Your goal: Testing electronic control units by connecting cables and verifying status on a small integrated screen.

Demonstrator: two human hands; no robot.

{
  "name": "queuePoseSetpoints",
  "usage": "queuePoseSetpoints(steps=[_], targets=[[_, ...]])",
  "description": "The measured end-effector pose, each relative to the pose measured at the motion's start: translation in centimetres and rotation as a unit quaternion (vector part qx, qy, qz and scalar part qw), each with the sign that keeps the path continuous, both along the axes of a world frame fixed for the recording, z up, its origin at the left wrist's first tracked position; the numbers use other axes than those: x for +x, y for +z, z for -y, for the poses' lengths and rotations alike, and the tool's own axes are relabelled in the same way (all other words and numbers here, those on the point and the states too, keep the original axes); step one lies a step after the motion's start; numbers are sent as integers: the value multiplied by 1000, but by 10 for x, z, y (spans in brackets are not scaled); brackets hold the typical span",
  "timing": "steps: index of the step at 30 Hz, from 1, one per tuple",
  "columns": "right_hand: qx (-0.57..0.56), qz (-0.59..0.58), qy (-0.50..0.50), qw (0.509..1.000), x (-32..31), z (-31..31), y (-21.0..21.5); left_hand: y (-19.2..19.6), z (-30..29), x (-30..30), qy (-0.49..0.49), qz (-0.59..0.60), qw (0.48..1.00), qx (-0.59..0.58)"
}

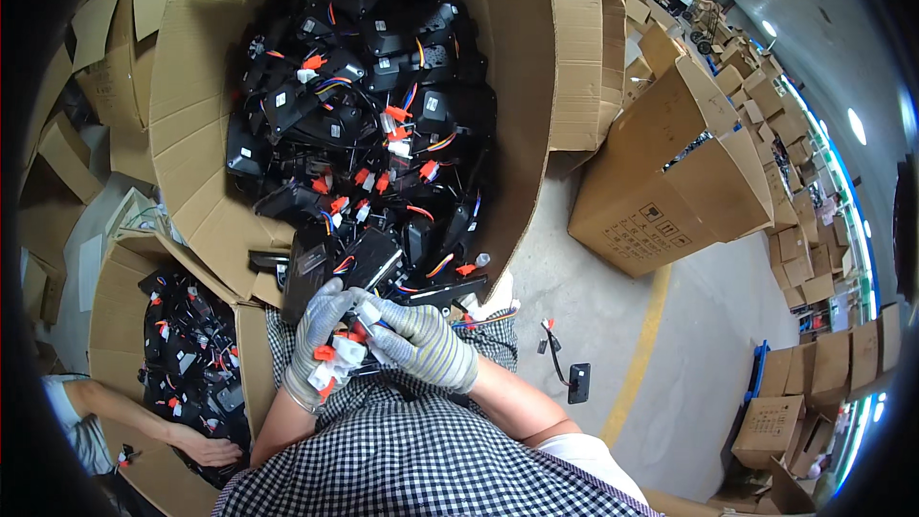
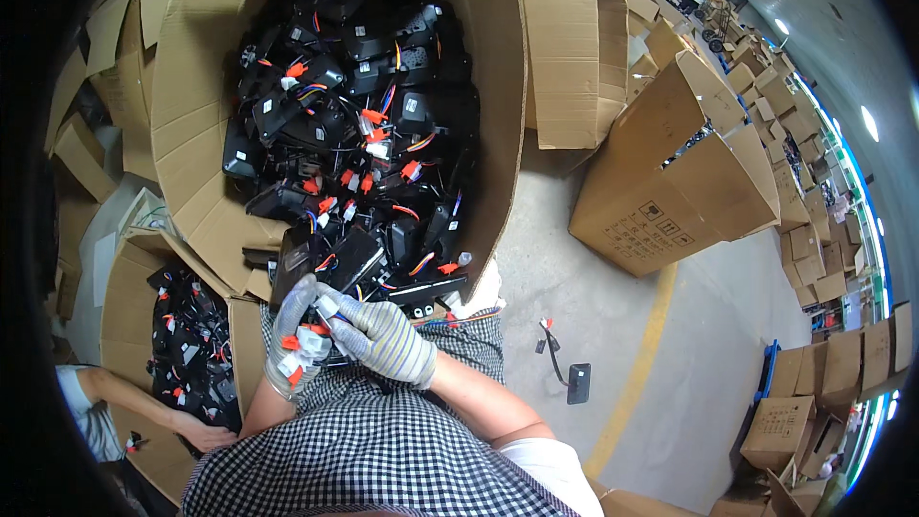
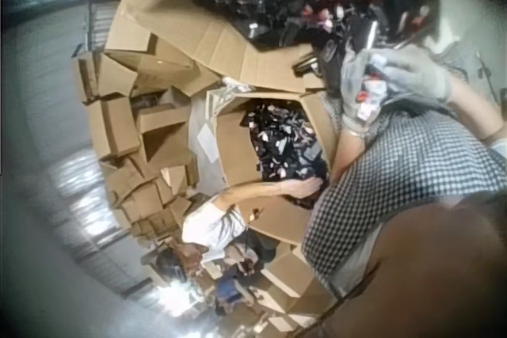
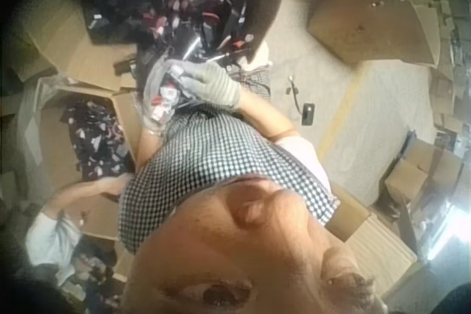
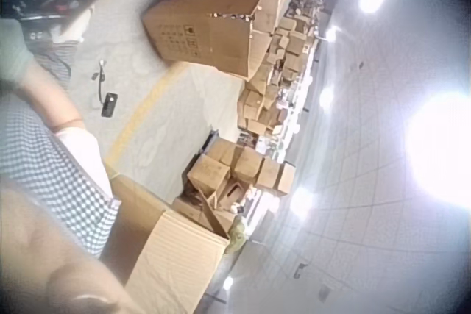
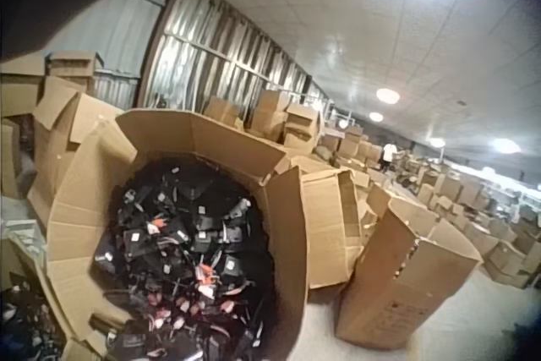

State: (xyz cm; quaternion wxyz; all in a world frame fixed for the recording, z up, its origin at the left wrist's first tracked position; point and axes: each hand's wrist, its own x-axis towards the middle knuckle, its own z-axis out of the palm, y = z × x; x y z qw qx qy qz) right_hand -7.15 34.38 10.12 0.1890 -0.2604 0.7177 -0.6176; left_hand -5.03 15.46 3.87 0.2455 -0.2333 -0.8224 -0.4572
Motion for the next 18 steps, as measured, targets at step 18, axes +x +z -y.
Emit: queuePoseSetpoints(steps=[18], targets=[[82,141,-10,987,-23,11,-12,-17,15,20,54,272,846,455]])
